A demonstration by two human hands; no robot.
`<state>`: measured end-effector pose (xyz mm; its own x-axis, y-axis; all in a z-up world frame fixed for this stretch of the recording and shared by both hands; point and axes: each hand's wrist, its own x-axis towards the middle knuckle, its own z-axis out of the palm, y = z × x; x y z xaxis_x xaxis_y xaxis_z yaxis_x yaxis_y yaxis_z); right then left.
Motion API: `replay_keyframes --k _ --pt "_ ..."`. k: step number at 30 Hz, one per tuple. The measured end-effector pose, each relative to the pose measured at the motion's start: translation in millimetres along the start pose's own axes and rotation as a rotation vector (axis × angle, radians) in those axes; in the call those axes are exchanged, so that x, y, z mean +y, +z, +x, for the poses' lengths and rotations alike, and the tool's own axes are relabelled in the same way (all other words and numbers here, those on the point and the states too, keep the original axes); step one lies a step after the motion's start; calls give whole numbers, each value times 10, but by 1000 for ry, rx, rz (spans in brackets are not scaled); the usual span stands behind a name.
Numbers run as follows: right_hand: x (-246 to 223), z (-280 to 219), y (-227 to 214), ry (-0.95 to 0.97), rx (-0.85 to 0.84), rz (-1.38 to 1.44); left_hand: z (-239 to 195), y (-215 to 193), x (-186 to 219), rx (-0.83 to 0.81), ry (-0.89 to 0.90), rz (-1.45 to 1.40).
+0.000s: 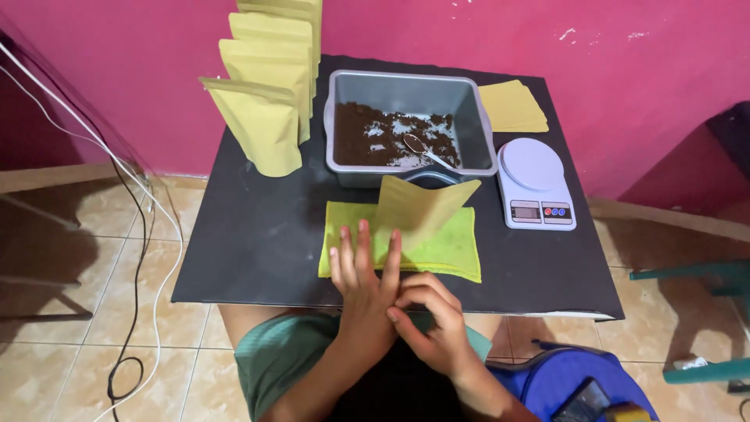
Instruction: Filling yellow pouches with coffee grounds and weighing them on a digital scale.
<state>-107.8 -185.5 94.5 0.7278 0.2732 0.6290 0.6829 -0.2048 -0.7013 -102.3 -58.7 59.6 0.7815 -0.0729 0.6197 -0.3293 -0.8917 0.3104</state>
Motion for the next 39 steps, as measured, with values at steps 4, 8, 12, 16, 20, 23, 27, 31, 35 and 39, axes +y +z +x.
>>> replay_keyframes --k 4,8,12,16,20,23,27,31,35,39 --pt "253 -47 170 215 -159 10 -151 339 -216 50 -105 68" --pt "488 -42 413 327 -284 -41 -260 607 -457 59 -141 655" --pt "595 -102 420 495 -266 36 -262 663 -425 117 -169 392" --pt "810 -236 428 298 -213 -103 -234 670 -409 162 -164 348" --pt "614 -111 397 281 -209 -107 -218 676 -398 136 -182 349" --pt "772 -179 410 267 -219 -123 -228 685 -396 137 -174 389" --pt "759 -173 401 249 -215 -151 -209 629 -382 147 -138 453" --pt "763 -174 396 258 -222 -188 -204 617 -383 144 -140 469" --pt "875 -271 433 238 -224 -276 -241 688 -436 173 -117 468" --pt "693 -173 405 282 -244 -278 -201 638 -398 185 -123 484"
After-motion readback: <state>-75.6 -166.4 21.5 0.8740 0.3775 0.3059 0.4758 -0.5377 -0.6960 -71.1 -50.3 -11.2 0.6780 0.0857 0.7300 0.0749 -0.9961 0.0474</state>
